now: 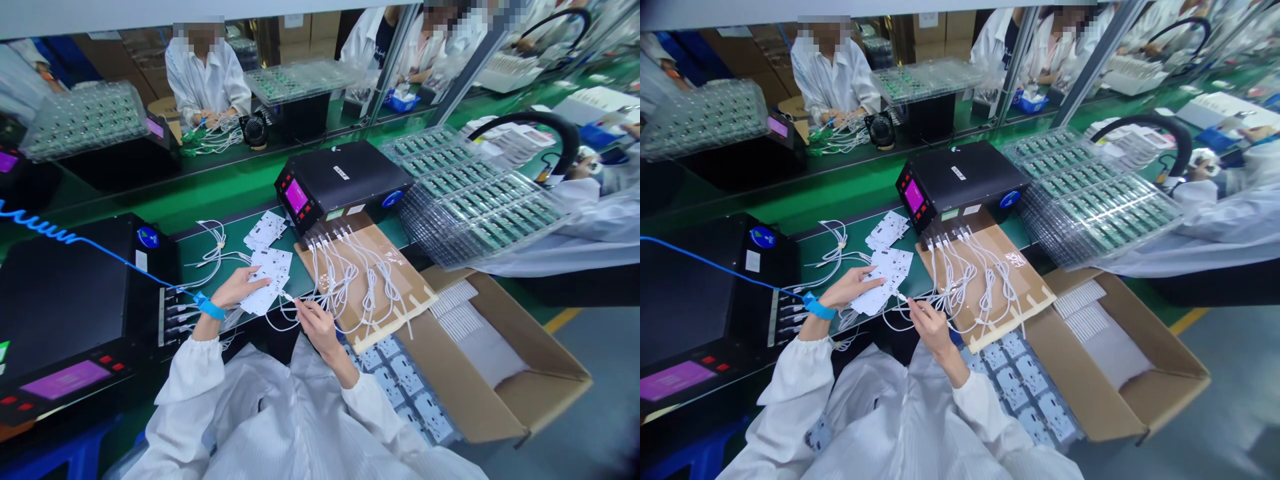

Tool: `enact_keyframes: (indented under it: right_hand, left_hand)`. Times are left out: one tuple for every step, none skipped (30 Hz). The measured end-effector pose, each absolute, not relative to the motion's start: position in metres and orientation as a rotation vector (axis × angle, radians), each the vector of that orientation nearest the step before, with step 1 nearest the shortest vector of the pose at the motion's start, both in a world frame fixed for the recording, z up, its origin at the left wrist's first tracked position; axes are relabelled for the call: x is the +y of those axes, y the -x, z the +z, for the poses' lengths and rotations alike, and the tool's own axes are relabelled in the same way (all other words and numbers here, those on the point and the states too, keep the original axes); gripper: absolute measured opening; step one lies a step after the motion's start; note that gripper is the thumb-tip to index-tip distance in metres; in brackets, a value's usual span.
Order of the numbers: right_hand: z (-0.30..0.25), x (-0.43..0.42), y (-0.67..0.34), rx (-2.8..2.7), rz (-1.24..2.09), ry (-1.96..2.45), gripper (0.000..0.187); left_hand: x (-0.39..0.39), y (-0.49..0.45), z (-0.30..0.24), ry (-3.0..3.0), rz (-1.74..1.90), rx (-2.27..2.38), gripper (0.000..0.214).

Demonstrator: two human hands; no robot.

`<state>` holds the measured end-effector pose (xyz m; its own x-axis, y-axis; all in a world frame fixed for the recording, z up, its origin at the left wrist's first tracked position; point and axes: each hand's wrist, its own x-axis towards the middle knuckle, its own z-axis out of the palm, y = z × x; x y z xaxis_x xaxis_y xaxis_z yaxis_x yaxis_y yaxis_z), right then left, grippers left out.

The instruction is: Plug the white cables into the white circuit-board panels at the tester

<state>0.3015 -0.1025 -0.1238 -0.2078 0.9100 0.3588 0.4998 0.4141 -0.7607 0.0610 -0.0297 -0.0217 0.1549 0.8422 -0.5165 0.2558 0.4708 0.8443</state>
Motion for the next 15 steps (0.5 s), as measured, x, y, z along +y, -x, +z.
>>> enact_keyframes:
  right_hand:
    - [-0.124,-0.103,-0.302,-1.865,0.631,1.2,0.034]
    - [-0.125,-0.103,-0.302,-1.874,0.626,1.193,0.034]
    - [-0.127,-0.104,-0.302,-1.881,0.621,1.188,0.034]
    - [-0.128,-0.103,-0.302,-1.885,0.611,1.183,0.034]
    - [-0.129,-0.103,-0.302,-1.883,0.595,1.181,0.034]
    - [-0.13,-0.102,-0.302,-1.878,0.568,1.181,0.034]
    - [-0.131,-0.101,-0.301,-1.873,0.536,1.179,0.034]
    - [-0.131,-0.101,-0.301,-1.872,0.509,1.173,0.034]
    - [-0.13,-0.1,-0.301,-1.874,0.495,1.164,0.033]
    - [-0.129,-0.1,-0.3,-1.874,0.506,1.154,0.033]
    - [-0.127,-0.101,-0.3,-1.869,0.551,1.141,0.033]
    - [-0.124,-0.102,-0.299,-1.846,0.632,1.128,0.033]
    - [-0.121,-0.103,-0.299,-1.796,0.745,1.121,0.032]
    - [-0.117,-0.104,-0.298,-1.715,0.882,1.124,0.032]
    - [-0.113,-0.105,-0.297,-1.604,1.034,1.135,0.032]
  left_hand:
    - [-0.029,-0.061,-0.021,-1.066,0.545,1.388,0.068]
    - [-0.029,-0.062,-0.02,-1.086,0.536,1.384,0.067]
    - [-0.029,-0.064,-0.019,-1.105,0.533,1.386,0.066]
    - [-0.029,-0.066,-0.018,-1.119,0.534,1.392,0.065]
    - [-0.029,-0.068,-0.018,-1.126,0.54,1.4,0.065]
    - [-0.029,-0.07,-0.017,-1.131,0.548,1.405,0.066]
    - [-0.028,-0.071,-0.017,-1.139,0.549,1.404,0.067]
    - [-0.028,-0.072,-0.018,-1.153,0.544,1.399,0.067]
    - [-0.026,-0.072,-0.018,-1.176,0.533,1.397,0.068]
    - [-0.025,-0.071,-0.019,-1.211,0.519,1.406,0.068]
    - [-0.023,-0.071,-0.02,-1.253,0.507,1.435,0.068]
    - [-0.021,-0.07,-0.02,-1.297,0.501,1.477,0.069]
    - [-0.019,-0.069,-0.02,-1.336,0.499,1.521,0.07]
    - [-0.018,-0.069,-0.018,-1.367,0.5,1.551,0.072]
    - [-0.016,-0.069,-0.017,-1.391,0.496,1.557,0.072]
